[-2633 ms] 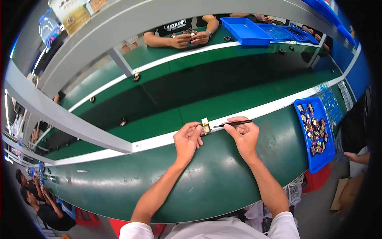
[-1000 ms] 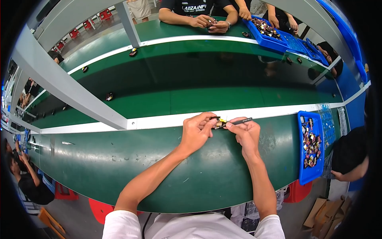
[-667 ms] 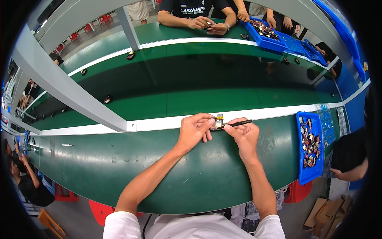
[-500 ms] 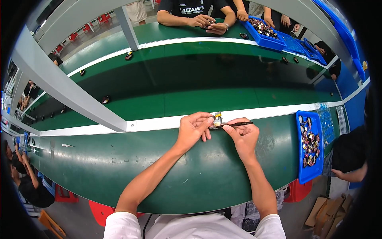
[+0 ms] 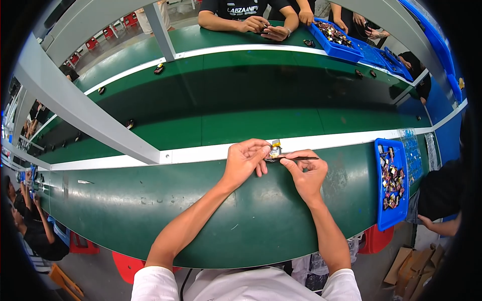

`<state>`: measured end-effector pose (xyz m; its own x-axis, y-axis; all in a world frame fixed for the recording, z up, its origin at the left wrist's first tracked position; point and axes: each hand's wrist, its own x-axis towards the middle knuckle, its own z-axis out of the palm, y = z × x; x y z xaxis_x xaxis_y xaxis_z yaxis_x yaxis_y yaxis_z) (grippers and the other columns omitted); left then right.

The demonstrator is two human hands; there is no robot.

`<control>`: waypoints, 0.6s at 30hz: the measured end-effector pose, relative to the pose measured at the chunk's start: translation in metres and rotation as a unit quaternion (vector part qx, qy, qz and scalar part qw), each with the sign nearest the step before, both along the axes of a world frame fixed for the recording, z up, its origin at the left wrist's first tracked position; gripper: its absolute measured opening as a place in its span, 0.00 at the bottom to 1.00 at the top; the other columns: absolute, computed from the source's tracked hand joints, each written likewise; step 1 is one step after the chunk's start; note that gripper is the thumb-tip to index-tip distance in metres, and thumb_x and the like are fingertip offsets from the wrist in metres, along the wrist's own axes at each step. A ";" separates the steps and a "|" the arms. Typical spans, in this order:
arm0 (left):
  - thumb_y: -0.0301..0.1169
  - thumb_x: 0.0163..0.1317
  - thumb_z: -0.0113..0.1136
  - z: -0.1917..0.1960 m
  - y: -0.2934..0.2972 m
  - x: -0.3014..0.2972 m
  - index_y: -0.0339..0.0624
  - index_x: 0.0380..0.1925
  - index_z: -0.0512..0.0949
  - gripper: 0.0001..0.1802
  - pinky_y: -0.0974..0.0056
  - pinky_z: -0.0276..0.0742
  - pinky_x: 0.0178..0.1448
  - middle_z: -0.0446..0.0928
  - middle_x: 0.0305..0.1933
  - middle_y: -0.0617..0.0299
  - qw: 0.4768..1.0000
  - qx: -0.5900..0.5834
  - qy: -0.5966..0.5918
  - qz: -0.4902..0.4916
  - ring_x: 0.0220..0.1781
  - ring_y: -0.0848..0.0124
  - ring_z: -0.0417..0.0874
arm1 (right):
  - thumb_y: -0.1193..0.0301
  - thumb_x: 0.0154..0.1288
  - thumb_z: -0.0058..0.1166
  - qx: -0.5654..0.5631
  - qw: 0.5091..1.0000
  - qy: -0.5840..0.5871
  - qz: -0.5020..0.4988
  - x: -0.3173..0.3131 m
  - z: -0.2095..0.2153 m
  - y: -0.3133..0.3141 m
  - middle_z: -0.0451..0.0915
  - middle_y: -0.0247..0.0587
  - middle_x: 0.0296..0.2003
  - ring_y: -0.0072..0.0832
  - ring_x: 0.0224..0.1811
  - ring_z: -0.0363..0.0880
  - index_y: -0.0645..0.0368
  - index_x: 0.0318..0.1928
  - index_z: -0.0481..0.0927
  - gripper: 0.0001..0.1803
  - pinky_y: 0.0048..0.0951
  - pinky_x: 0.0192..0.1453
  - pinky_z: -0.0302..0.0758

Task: Assembling small electronic components or game cartridges at a factory workbench using a stylus tool.

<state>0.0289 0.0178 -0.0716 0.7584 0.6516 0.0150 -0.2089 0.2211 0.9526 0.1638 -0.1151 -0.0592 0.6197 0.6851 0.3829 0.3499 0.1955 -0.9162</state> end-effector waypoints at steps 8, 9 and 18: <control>0.27 0.72 0.60 -0.001 0.002 -0.001 0.26 0.45 0.81 0.11 0.70 0.76 0.21 0.82 0.30 0.55 1.000 -0.001 -0.003 0.000 0.21 0.72 0.83 | 0.82 0.57 0.71 -0.002 1.000 -0.025 0.001 -0.002 0.005 0.000 0.79 0.24 0.20 0.05 0.16 0.58 0.65 0.35 0.87 0.06 0.16 0.21 0.51; 0.27 0.72 0.60 -0.001 0.003 -0.002 0.25 0.46 0.81 0.12 0.70 0.77 0.20 0.82 0.30 0.54 1.000 0.000 -0.007 0.000 0.21 0.70 0.84 | 0.82 0.57 0.71 -0.005 0.999 -0.034 -0.001 -0.004 0.007 0.001 0.79 0.24 0.20 0.06 0.16 0.58 0.65 0.34 0.87 0.06 0.16 0.21 0.51; 0.26 0.72 0.59 -0.002 0.000 -0.002 0.27 0.44 0.81 0.11 0.70 0.76 0.20 0.80 0.29 0.57 1.000 -0.006 0.003 -0.004 0.21 0.70 0.84 | 0.82 0.57 0.71 -0.030 0.999 0.014 0.019 -0.001 0.004 -0.002 0.78 0.25 0.19 0.06 0.16 0.58 0.65 0.34 0.87 0.05 0.16 0.21 0.51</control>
<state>0.0266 0.0181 -0.0736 0.7637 0.6456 0.0021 -0.2005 0.2341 0.9513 0.1631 -0.1173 -0.0548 0.6033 0.7289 0.3237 0.3170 0.1533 -0.9360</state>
